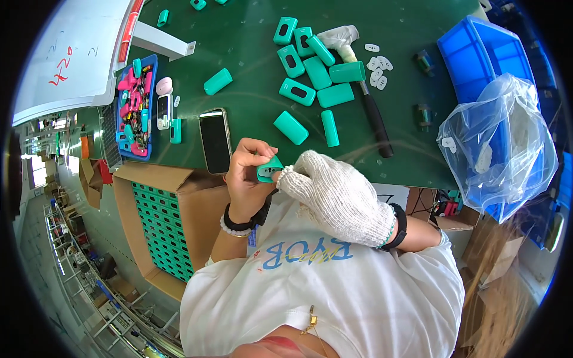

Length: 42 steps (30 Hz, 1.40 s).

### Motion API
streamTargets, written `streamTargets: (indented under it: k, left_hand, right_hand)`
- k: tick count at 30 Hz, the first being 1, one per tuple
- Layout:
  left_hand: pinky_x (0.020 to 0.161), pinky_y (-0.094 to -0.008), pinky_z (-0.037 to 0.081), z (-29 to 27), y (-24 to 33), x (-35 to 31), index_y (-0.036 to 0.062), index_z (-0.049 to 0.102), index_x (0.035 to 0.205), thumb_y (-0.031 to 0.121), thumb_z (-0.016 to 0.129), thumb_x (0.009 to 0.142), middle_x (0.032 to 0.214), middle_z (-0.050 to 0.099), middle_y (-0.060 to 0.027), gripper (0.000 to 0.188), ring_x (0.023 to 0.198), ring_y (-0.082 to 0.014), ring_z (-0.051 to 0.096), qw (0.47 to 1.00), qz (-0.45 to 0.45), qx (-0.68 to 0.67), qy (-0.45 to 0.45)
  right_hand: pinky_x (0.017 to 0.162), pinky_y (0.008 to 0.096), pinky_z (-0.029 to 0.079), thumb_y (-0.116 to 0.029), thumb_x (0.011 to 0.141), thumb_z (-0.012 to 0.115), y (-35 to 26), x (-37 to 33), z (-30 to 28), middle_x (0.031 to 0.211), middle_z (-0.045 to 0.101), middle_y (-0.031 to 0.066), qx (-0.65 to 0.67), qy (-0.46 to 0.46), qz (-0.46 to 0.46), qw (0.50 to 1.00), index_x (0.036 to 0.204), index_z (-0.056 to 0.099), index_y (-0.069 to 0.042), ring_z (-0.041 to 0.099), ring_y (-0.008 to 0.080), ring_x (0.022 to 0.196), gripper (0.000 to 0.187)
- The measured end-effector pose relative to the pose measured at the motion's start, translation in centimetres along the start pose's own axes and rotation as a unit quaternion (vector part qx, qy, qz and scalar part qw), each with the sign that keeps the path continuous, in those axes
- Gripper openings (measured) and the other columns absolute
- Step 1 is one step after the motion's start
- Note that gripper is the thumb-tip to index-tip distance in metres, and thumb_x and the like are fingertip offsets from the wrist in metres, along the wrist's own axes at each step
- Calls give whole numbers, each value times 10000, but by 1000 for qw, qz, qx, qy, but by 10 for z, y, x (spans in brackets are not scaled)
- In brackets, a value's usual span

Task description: The person picks up a green case, inserts a black component into it by hand, and places the assembled unit into a cardboard box, repeating this process for several units.

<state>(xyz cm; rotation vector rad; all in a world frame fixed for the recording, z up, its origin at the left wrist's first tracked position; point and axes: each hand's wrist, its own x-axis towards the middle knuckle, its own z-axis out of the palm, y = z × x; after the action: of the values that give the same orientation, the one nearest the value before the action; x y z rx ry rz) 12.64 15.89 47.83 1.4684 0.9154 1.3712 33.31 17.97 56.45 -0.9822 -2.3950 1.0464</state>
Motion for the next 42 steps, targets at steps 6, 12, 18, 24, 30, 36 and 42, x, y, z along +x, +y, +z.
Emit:
streamTargets:
  k: [6, 12, 18, 24, 30, 36, 42]
  left_hand:
    - [971, -424, 499, 5, 1, -1, 87, 514, 1069, -26, 789, 784, 1071, 533, -110, 412, 984, -206, 558, 999, -9, -43, -4]
    - [956, -415, 504, 3, 1, 2, 87, 518, 1070, -7, 787, 794, 1067, 535, -108, 397, 982, -204, 558, 994, -48, -95, -5]
    - [932, -390, 508, 3, 2, 0, 82, 532, 1064, -35, 774, 793, 1080, 535, -103, 382, 990, -205, 559, 996, -53, -55, -34]
    - [914, -367, 506, -4, 0, -2, 76, 541, 1073, -66, 780, 770, 1098, 532, -104, 411, 997, -205, 561, 996, -65, -37, -44]
    - [891, -350, 505, -5, 5, 3, 73, 548, 1081, -100, 795, 728, 1106, 536, -108, 465, 992, -198, 566, 998, -48, -18, -22]
    - [917, -359, 511, -9, 3, 7, 62, 558, 1062, -103, 803, 714, 1108, 536, -107, 456, 996, -194, 569, 998, -35, 40, -41]
    - [941, -330, 473, -23, 5, 15, 50, 595, 1131, -76, 813, 722, 1149, 522, -82, 481, 1041, -177, 552, 995, -83, -63, -11]
  right_hand:
    - [688, 416, 523, -39, 727, 692, -2, -1, 7, 958, 562, 122, 19, -31, 23, 999, 1232, 622, -144, 626, 326, 807, 520]
    - [616, 424, 501, 0, 651, 710, -2, -2, 3, 913, 556, 111, 23, 30, -16, 999, 1218, 623, -133, 613, 311, 759, 588]
    - [593, 413, 495, -40, 635, 738, -7, -2, 9, 883, 550, 100, -79, 33, -15, 996, 1219, 620, -130, 609, 288, 733, 603]
    - [586, 407, 498, -71, 643, 750, -2, -6, 12, 875, 552, 89, -66, 16, -4, 998, 1212, 621, -118, 611, 278, 727, 585]
    - [594, 401, 502, -65, 646, 753, -6, -8, 4, 885, 560, 95, -62, 34, 2, 997, 1215, 625, -124, 620, 272, 735, 586]
    - [581, 402, 498, -46, 634, 757, 1, -2, 2, 874, 556, 97, -94, 12, -12, 995, 1252, 625, -94, 619, 270, 725, 634]
    - [563, 395, 489, 19, 602, 741, 10, -10, 2, 852, 582, 98, 5, 131, -105, 986, 1243, 630, -28, 616, 283, 694, 653]
